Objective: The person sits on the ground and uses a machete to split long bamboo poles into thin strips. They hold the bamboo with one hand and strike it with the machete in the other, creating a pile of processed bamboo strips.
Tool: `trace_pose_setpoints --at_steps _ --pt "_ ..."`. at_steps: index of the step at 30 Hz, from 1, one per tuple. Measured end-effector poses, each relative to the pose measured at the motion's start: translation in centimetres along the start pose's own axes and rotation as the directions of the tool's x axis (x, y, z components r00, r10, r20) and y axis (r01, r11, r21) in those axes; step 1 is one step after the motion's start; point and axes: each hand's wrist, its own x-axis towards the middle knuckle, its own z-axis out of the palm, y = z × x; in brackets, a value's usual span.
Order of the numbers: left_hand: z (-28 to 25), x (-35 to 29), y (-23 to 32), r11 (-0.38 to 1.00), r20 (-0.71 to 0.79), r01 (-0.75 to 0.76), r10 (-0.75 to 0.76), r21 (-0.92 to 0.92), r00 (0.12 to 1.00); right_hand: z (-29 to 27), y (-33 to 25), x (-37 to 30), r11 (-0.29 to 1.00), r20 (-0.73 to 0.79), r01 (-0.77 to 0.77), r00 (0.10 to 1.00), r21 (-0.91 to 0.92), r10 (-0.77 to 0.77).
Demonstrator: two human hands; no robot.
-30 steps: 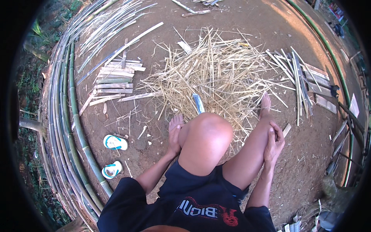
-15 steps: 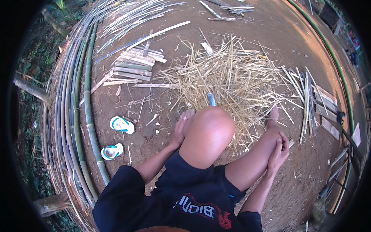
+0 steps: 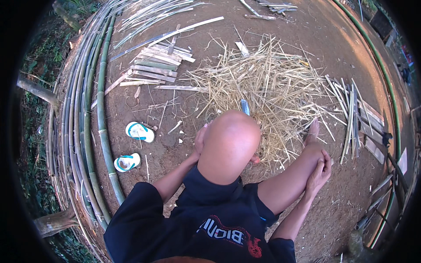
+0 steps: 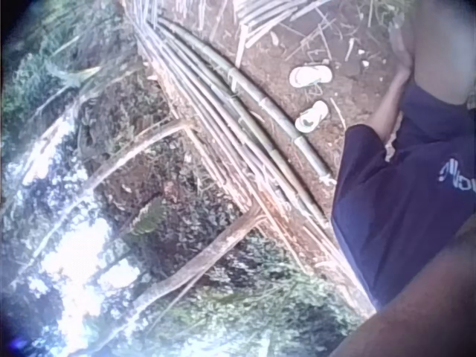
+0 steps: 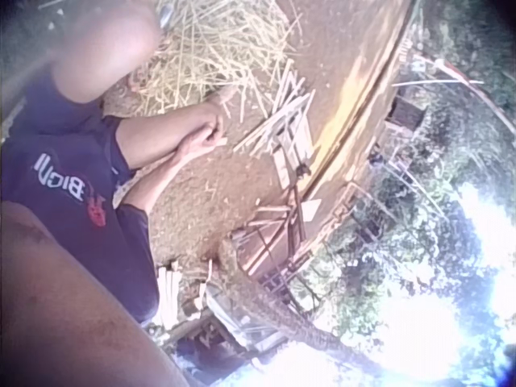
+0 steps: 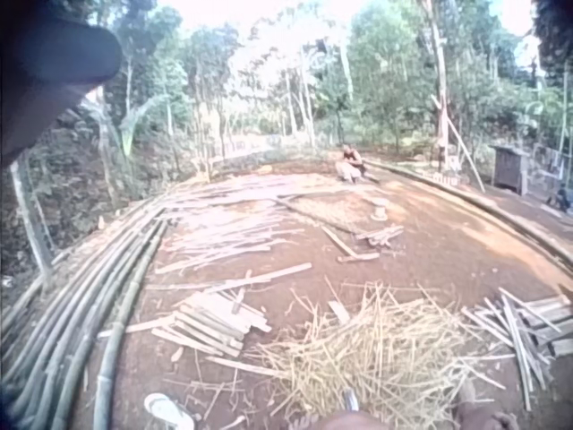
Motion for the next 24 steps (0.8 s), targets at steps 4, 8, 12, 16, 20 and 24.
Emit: trace_pose_setpoints --at_steps 4,8,12,16,20,24 --pt "-0.2 -0.2 -0.4 0.994 0.037 0.062 -0.059 -0.085 0.998 0.1 -0.4 -0.1 1.0 -0.006 0.0 1.0 0.0 0.0" --pt "-1.2 0.2 -1.1 0.896 0.127 0.218 -0.182 -0.387 0.975 0.6 -0.6 0.3 0.982 -0.021 0.029 0.999 -0.185 -0.034" --pt "-4.1 2.0 -1.7 0.701 0.2 0.383 -0.331 -0.602 0.922 4.3 -6.2 0.5 0.918 0.126 0.128 0.988 -0.375 -0.086" --pt "-8.9 7.7 -1.3 0.84 0.164 0.524 -0.502 -0.143 0.849 9.8 -10.4 2.7 0.938 0.499 0.158 0.866 -0.31 0.019" --pt "-16.6 18.2 -6.0 0.827 0.111 0.562 -0.559 0.005 0.822 16.8 -12.9 7.4 0.807 0.919 0.556 0.393 -0.198 -0.045" --pt "-23.0 32.9 -8.8 0.706 0.004 0.335 -0.431 0.624 0.902 23.5 -12.1 12.4 0.693 0.953 0.661 0.267 -0.289 0.142"
